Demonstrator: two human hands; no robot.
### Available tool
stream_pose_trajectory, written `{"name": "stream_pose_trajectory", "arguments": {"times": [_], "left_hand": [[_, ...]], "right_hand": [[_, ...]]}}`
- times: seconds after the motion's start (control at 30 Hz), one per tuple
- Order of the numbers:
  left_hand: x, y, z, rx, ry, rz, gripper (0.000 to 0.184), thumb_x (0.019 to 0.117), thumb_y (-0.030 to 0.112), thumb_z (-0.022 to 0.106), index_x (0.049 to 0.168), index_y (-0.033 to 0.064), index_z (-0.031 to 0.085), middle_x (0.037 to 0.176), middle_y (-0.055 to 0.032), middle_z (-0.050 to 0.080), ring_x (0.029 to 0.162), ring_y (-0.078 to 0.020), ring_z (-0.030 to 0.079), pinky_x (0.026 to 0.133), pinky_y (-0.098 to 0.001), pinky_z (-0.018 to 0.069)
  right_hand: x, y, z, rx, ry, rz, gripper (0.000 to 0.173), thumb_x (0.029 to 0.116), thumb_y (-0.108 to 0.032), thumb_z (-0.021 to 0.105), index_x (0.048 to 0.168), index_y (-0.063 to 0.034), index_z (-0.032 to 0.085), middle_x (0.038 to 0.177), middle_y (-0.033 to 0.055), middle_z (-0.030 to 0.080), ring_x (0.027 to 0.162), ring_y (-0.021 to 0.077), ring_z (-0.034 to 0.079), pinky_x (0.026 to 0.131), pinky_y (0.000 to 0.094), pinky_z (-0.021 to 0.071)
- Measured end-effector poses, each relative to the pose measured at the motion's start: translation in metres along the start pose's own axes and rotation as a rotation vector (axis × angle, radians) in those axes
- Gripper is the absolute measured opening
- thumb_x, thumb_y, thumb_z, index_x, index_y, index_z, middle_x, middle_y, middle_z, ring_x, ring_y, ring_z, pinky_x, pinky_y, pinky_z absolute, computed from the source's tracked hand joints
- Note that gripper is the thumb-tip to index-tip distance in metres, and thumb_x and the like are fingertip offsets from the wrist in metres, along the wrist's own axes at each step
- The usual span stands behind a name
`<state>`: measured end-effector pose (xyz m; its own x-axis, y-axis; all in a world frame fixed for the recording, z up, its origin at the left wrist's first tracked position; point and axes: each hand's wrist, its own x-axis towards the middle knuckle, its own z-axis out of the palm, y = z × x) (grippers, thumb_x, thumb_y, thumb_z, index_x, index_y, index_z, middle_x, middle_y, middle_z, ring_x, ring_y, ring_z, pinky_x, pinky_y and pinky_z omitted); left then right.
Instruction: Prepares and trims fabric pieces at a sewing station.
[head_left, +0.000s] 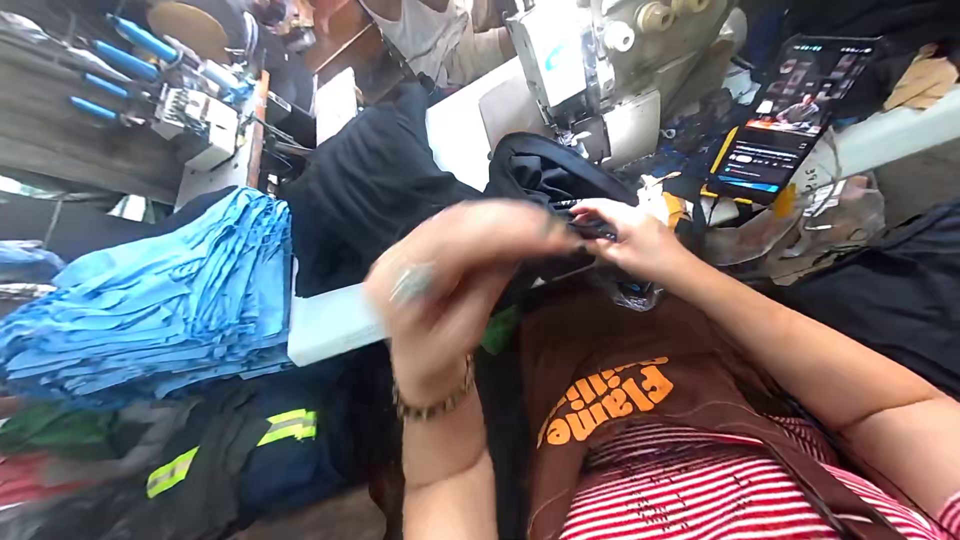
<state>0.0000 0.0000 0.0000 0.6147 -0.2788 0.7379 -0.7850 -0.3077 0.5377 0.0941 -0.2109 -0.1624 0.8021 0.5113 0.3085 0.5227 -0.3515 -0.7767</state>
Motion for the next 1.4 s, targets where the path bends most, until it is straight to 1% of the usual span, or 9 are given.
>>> {"name": "stream_pose_trajectory", "arguments": {"times": [0.1, 0.27, 0.43, 0.53, 0.67, 0.97, 1.2, 1.3, 1.4], "left_hand": [[0.014, -0.087, 0.003, 0.252, -0.463, -0.105, 0.031, 0.1085, 0.019, 0.047, 0.12, 0.0036, 0.072, 0.121, -0.0071, 0.073, 0.122, -0.0182, 0.064, 0.117, -0.0474, 0.0377], [-0.02, -0.166, -0.038, 0.961, -0.74, -0.146, 0.051, 0.1085, 0.043, 0.044, 0.104, 0.0012, 0.073, 0.102, -0.0166, 0.074, 0.106, -0.0362, 0.071, 0.116, -0.07, 0.0268], [-0.058, -0.116, -0.045, 1.063, -0.558, -0.059, 0.046, 0.1078, 0.039, 0.048, 0.138, 0.0066, 0.06, 0.127, -0.0167, 0.068, 0.123, -0.0364, 0.062, 0.118, -0.0697, 0.0198], [-0.094, -0.098, -0.042, 1.166, -0.261, 0.103, 0.023, 0.104, 0.009, 0.055, 0.126, 0.0068, 0.06, 0.123, -0.0125, 0.066, 0.124, -0.0277, 0.06, 0.12, -0.0561, 0.0256], [-0.125, -0.094, -0.035, 1.22, -0.02, 0.1, 0.009, 0.1051, 0.011, 0.052, 0.112, 0.0097, 0.058, 0.114, -0.0078, 0.067, 0.12, -0.021, 0.06, 0.12, -0.0517, 0.0252], [-0.167, -0.107, 0.006, 1.17, 0.106, 0.01, 0.008, 0.1029, 0.007, 0.054, 0.106, 0.0093, 0.061, 0.117, -0.0069, 0.071, 0.121, -0.0201, 0.062, 0.12, -0.0524, 0.026], [-0.105, -0.082, -0.044, 0.665, -0.38, -0.325, 0.018, 0.0984, 0.021, 0.067, 0.101, 0.005, 0.077, 0.098, -0.0102, 0.074, 0.104, -0.0274, 0.069, 0.115, -0.0651, 0.0279], [-0.049, -0.065, -0.08, 0.357, -0.491, -0.342, 0.024, 0.1003, 0.024, 0.058, 0.096, 0.0075, 0.074, 0.108, -0.0035, 0.073, 0.123, -0.0215, 0.061, 0.12, -0.0604, 0.0229], [0.004, -0.076, -0.081, -0.062, -0.429, -0.443, 0.02, 0.1041, 0.033, 0.057, 0.108, 0.0193, 0.071, 0.109, 0.0089, 0.071, 0.11, -0.0069, 0.066, 0.108, -0.0355, 0.0499]], "right_hand": [[-0.008, -0.01, 0.015, -0.086, -0.056, -0.046, 0.036, 0.0931, -0.012, 0.072, 0.129, -0.0097, 0.068, 0.114, 0.0122, 0.073, 0.1, 0.0298, 0.072, 0.087, 0.057, 0.0583], [-0.035, -0.005, 0.004, -0.42, 0.073, -0.309, 0.024, 0.092, 0.002, 0.064, 0.111, -0.0078, 0.075, 0.092, 0.0135, 0.07, 0.065, 0.031, 0.067, 0.052, 0.0473, 0.0542], [-0.064, 0.014, -0.005, -0.545, 0.247, -0.462, 0.021, 0.0993, -0.001, 0.056, 0.114, -0.0031, 0.072, 0.101, 0.0172, 0.073, 0.074, 0.0315, 0.07, 0.062, 0.0451, 0.0565], [-0.065, 0.018, -0.015, -0.495, 0.353, -0.53, 0.014, 0.1002, -0.004, 0.054, 0.103, -0.0009, 0.067, 0.101, 0.0209, 0.073, 0.08, 0.033, 0.072, 0.068, 0.0444, 0.0576], [-0.053, 0.023, -0.014, -0.46, 0.417, -0.629, 0.01, 0.1002, -0.005, 0.054, 0.1, -0.0002, 0.063, 0.099, 0.0227, 0.071, 0.08, 0.0338, 0.07, 0.068, 0.0446, 0.0561], [-0.047, 0.053, 0.003, -0.469, 0.403, -0.504, 0.01, 0.0996, -0.001, 0.054, 0.097, -0.0001, 0.064, 0.109, 0.0233, 0.072, 0.086, 0.0345, 0.072, 0.07, 0.0432, 0.0573], [-0.041, 0.025, -0.01, -0.164, 0.136, -0.179, 0.029, 0.091, 0.001, 0.065, 0.119, -0.0004, 0.07, 0.106, 0.0178, 0.073, 0.091, 0.0314, 0.073, 0.08, 0.0494, 0.0595], [-0.036, 0.007, -0.018, 0.208, -0.081, -0.099, 0.017, 0.0956, -0.004, 0.061, 0.108, -0.0017, 0.073, 0.099, 0.0046, 0.072, 0.09, 0.0075, 0.068, 0.084, 0.0271, 0.0579], [-0.037, -0.006, -0.022, 0.669, -0.183, 0.041, 0.01, 0.0966, -0.009, 0.065, 0.105, -0.0066, 0.07, 0.094, -0.0076, 0.069, 0.072, -0.0066, 0.058, 0.065, 0.0123, 0.0504]]}}
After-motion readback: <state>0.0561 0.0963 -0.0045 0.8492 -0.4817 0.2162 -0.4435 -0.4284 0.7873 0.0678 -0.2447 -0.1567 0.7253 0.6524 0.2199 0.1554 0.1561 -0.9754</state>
